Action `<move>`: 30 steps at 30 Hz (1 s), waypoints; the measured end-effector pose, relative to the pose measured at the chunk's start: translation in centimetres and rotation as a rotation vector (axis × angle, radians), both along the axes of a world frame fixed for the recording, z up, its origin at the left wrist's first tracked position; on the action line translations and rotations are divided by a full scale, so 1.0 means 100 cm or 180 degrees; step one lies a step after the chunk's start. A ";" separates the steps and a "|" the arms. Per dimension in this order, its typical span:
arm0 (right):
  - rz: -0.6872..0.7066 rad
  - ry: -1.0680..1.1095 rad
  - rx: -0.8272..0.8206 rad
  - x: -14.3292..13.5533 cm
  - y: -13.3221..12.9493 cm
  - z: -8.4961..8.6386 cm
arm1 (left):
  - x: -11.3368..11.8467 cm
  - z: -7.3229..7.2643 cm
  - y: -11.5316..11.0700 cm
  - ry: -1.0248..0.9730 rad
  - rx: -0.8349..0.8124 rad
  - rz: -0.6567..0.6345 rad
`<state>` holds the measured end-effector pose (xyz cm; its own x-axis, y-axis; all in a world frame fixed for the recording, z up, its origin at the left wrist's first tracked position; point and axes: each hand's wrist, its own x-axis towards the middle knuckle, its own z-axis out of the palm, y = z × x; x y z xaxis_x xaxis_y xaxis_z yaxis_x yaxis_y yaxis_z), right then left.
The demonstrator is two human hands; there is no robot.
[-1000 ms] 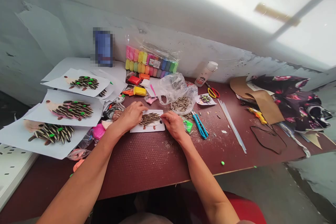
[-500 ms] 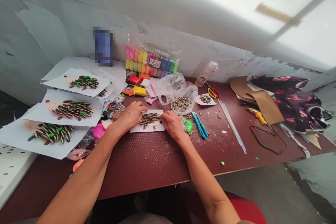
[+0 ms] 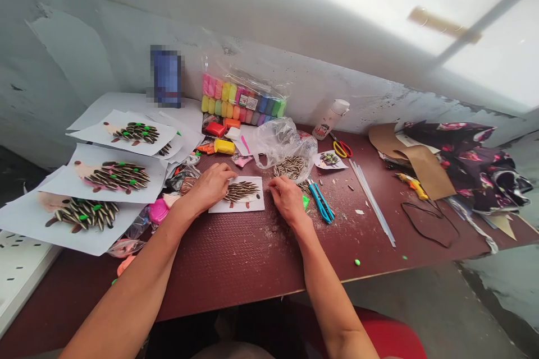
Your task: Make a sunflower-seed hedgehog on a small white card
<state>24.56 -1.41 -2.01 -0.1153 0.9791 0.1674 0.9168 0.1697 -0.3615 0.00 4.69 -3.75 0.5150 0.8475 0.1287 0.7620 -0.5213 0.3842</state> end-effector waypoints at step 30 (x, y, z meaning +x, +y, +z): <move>-0.0819 -0.0231 -0.0398 0.017 -0.001 0.011 | -0.001 -0.001 0.000 0.0001 -0.0019 0.0004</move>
<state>26.26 -1.47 -0.95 0.1322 0.9902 0.0441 0.9481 -0.1134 -0.2970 -0.08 4.67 -3.83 0.5139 0.8489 0.1236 0.7628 -0.5181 0.3870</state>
